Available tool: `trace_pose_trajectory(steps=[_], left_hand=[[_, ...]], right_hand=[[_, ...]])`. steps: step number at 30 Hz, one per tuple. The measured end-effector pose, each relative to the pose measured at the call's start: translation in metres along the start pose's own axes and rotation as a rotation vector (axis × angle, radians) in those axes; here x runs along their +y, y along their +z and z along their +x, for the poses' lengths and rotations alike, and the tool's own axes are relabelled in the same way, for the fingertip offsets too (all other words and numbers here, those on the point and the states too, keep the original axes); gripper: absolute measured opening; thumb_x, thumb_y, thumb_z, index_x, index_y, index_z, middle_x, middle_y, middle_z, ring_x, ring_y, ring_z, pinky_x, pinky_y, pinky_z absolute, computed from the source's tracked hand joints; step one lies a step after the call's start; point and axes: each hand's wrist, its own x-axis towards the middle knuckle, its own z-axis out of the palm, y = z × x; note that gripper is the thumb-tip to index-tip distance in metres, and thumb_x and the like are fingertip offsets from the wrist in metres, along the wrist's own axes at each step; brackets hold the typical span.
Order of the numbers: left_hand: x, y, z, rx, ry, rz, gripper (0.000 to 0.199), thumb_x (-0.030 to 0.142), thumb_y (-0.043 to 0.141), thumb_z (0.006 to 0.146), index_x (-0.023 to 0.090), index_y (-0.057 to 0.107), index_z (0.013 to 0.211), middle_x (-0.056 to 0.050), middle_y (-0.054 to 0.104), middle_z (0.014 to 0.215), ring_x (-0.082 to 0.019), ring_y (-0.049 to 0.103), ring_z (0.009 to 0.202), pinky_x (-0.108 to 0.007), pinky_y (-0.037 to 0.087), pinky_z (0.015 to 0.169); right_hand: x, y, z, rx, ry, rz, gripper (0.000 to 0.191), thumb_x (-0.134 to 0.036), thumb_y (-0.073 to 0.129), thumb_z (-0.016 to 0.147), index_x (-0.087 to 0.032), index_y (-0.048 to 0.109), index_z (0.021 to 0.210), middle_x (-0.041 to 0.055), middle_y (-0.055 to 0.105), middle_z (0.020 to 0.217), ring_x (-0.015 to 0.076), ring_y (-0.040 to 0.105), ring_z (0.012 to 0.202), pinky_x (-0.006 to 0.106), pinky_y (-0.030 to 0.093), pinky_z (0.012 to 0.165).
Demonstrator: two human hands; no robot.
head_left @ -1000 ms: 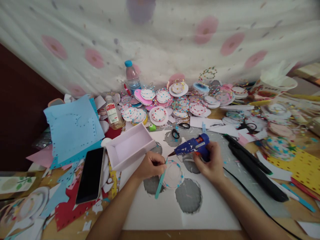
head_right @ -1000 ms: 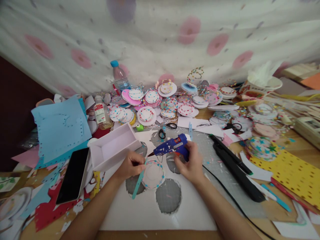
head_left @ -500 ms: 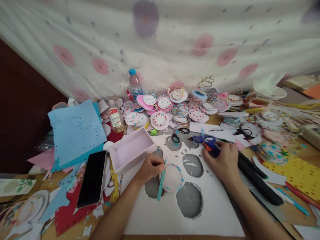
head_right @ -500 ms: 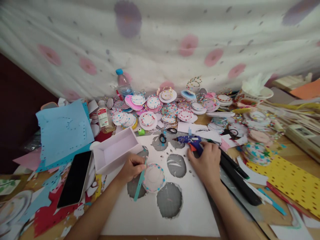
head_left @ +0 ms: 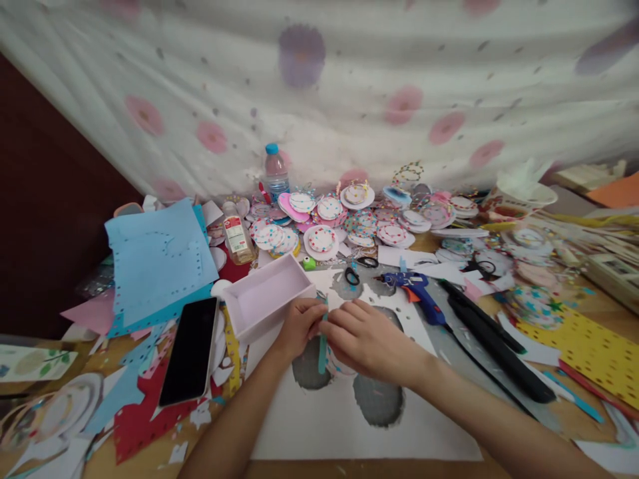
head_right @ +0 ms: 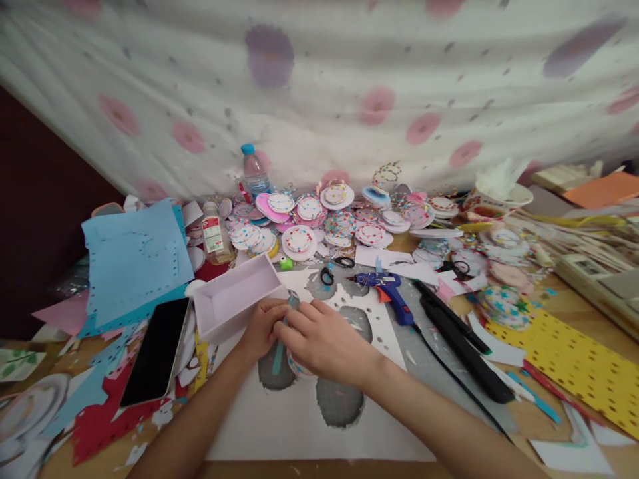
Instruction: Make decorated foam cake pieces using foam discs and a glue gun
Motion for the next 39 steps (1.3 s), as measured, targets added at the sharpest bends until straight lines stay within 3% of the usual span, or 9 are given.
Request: trace_pose_trajectory(steps=[4,8,13,17,22,24,27,33,39], left_hand=[[-0.004,0.003,0.000,0.001,0.004,-0.013,0.043,0.041,0.061,0.077,0.017,0.044,0.047,0.007,0.033,0.041,-0.006,0.027,0.040,-0.022,0.017,0.040],[-0.003,0.005,-0.001,0.015,0.034,0.009,0.047,0.049,0.055,0.083,0.015,0.050,0.050,0.007,0.035,0.036,-0.005,0.025,0.035,-0.022,0.017,0.039],[0.000,0.006,-0.002,0.073,0.098,0.062,0.037,0.045,0.056,0.083,0.014,0.061,0.063,0.007,0.038,0.041,-0.005,0.030,0.037,-0.020,0.023,0.042],[0.002,0.006,-0.003,0.067,0.167,0.187,0.019,0.034,0.063,0.079,0.015,0.067,0.077,0.002,0.052,0.059,-0.009,0.044,0.053,-0.021,0.032,0.051],[0.010,0.001,-0.003,-0.281,0.386,0.542,0.035,0.038,0.059,0.081,0.020,0.068,0.110,-0.009,0.063,0.100,-0.021,0.056,0.090,-0.032,0.044,0.081],[0.014,-0.001,-0.001,-0.407,0.421,0.593,0.054,0.047,0.065,0.075,0.022,0.061,0.123,-0.011,0.062,0.115,-0.028,0.051,0.108,-0.040,0.038,0.097],[0.017,-0.002,0.002,-0.518,0.401,0.646,0.066,0.054,0.070,0.069,0.026,0.058,0.128,-0.011,0.062,0.120,-0.030,0.049,0.112,-0.043,0.033,0.102],[0.017,-0.002,0.005,-0.546,0.369,0.643,0.055,0.049,0.076,0.065,0.024,0.067,0.113,-0.009,0.068,0.108,-0.028,0.053,0.106,-0.041,0.034,0.100],[0.015,-0.001,0.006,-0.458,0.364,0.616,0.054,0.046,0.084,0.057,0.021,0.066,0.100,-0.008,0.067,0.100,-0.025,0.056,0.099,-0.037,0.040,0.093]], right_hand=[[0.005,0.009,0.011,0.020,-0.063,-0.044,0.015,-0.008,0.052,0.087,-0.022,0.056,0.085,0.0037,0.064,0.080,0.0198,0.053,0.071,0.034,0.045,0.061],[0.025,0.013,-0.001,0.224,0.000,0.121,0.018,-0.009,0.048,0.089,-0.025,0.055,0.088,0.0030,0.061,0.071,0.0199,0.053,0.067,0.033,0.044,0.060],[0.044,0.022,-0.039,0.666,0.399,0.379,0.020,-0.010,0.049,0.087,-0.024,0.048,0.101,0.0005,0.054,0.077,0.0156,0.051,0.064,0.028,0.042,0.056],[0.040,0.035,-0.065,0.931,0.829,0.900,0.012,-0.023,0.055,0.088,-0.024,0.046,0.095,-0.0016,0.051,0.076,0.0129,0.049,0.062,0.025,0.039,0.055],[0.032,0.047,-0.075,0.869,0.998,1.331,0.019,-0.032,0.061,0.082,-0.024,0.045,0.087,-0.0047,0.045,0.068,0.0109,0.042,0.056,0.023,0.032,0.051],[0.031,0.048,-0.074,0.840,1.003,1.397,0.018,-0.031,0.061,0.082,-0.024,0.045,0.086,-0.0052,0.043,0.066,0.0109,0.040,0.055,0.023,0.032,0.051],[0.030,0.048,-0.072,0.828,1.001,1.454,0.018,-0.031,0.062,0.081,-0.024,0.045,0.085,-0.0051,0.044,0.065,0.0110,0.038,0.054,0.024,0.032,0.052],[0.027,0.049,-0.072,0.790,1.004,1.546,0.018,-0.031,0.062,0.082,-0.024,0.046,0.085,-0.0048,0.044,0.066,0.0111,0.039,0.055,0.023,0.033,0.053],[0.026,0.052,-0.072,0.752,0.999,1.524,0.017,-0.031,0.059,0.085,-0.024,0.044,0.087,-0.0051,0.044,0.068,0.0107,0.037,0.055,0.022,0.031,0.052]])
